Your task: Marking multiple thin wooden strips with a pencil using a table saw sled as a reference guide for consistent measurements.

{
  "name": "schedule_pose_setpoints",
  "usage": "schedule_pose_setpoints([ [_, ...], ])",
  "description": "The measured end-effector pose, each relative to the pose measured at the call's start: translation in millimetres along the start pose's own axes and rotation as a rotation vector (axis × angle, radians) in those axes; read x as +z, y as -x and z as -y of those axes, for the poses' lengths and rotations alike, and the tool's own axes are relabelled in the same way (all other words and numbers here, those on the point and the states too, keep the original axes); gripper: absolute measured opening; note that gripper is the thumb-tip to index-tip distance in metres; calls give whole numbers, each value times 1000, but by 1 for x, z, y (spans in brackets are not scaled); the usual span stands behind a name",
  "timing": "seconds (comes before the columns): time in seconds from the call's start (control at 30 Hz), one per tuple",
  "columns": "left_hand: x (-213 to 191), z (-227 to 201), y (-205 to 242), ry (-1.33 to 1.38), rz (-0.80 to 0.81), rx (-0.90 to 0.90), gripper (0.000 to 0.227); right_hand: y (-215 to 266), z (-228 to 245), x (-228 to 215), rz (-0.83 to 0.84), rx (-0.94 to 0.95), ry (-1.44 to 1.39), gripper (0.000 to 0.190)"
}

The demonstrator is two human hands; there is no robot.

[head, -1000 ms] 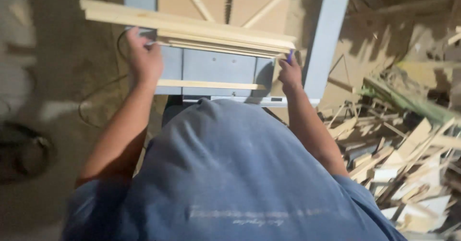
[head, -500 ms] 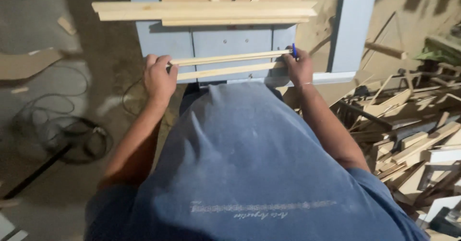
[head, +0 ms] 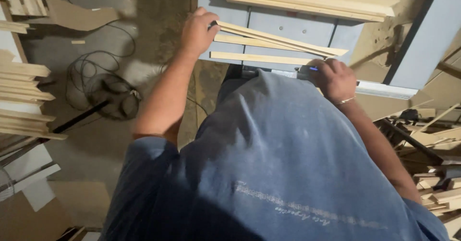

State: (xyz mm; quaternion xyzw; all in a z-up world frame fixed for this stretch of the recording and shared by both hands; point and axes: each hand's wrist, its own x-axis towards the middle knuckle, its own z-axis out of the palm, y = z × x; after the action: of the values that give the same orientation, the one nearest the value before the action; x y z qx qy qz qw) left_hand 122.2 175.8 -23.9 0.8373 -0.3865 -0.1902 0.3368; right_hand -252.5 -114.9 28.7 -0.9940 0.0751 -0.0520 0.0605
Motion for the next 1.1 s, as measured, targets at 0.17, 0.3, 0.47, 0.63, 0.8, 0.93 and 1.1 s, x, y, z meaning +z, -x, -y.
schedule_pose_setpoints([
  [0.17,23,7,10,-28,65,78,28,-1,-3,24,119,59,-2,20],
  [0.3,13,-4,17,-13,-68,150,17,-4,-8,32,299,131,-68,15],
  [0.47,21,6,16,-111,9,71,20,-1,-35,16,337,86,-88,30],
  [0.63,20,-8,10,-197,29,18,27,4,-78,-4,45,4,44,23],
  [0.8,22,-10,0,-169,35,90,27,-14,-108,-9,-104,26,221,21],
  [0.93,4,-15,-7,-55,103,163,25,-50,-81,-36,-114,-9,178,9],
  [1.1,-23,-31,-18,-46,294,-50,16,-71,-72,-17,-42,0,270,10],
])
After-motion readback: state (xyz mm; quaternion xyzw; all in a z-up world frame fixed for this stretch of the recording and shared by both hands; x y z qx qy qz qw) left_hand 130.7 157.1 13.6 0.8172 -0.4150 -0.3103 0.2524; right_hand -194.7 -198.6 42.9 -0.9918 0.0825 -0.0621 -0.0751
